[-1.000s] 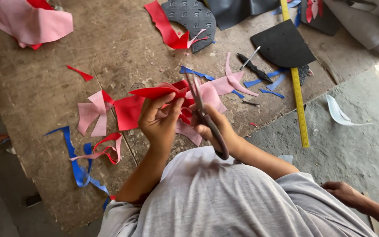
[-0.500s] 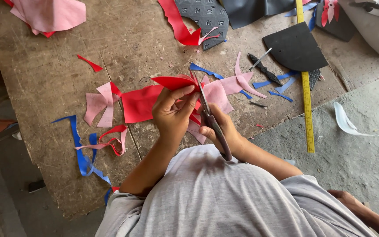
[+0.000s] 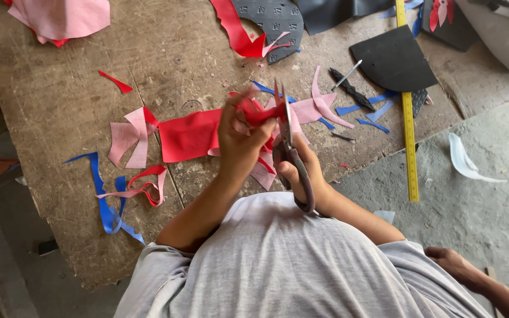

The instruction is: Cutting out specific shapes from pink and red fabric pieces using scissors on a workshop table.

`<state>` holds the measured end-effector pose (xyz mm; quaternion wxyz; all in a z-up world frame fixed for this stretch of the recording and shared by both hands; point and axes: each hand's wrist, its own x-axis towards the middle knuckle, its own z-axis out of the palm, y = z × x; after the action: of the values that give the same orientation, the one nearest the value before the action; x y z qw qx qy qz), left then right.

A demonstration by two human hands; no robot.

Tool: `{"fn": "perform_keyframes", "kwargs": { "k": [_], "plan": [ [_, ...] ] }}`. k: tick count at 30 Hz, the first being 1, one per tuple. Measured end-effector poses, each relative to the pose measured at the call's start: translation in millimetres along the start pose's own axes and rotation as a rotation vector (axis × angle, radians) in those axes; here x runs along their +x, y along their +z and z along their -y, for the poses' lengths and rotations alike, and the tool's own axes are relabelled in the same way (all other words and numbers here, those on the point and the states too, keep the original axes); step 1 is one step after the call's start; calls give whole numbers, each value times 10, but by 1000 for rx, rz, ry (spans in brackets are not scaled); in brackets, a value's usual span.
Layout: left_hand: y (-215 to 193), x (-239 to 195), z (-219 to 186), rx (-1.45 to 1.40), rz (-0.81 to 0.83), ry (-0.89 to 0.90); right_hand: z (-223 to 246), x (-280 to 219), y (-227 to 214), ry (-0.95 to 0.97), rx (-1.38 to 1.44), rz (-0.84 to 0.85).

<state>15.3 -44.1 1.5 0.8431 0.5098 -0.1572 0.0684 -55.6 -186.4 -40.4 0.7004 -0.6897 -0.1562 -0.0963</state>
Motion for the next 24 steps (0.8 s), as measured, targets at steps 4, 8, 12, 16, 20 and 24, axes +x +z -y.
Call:
{"fn": "perform_keyframes", "kwargs": {
  "k": [4,8,12,16,20,24],
  "plan": [
    [216,-226,246,94,-20,-40,154,-26,-60,-109,38,-35],
    [343,-261,288,95,-34,-74,69,-146,-207,-102,78,-47],
    [487,-310,375,54,-43,-119,232,-101,-314,-103,153,-86],
    [606,-404,519,60,-31,-111,352,-18,-565,-99,127,-178],
    [700,-533,519,213,-21,-82,206,148,-949,-51,215,-161],
    [654,-593,574,235,-113,-142,167,266,-1079,110,264,-56]
  ]
}}
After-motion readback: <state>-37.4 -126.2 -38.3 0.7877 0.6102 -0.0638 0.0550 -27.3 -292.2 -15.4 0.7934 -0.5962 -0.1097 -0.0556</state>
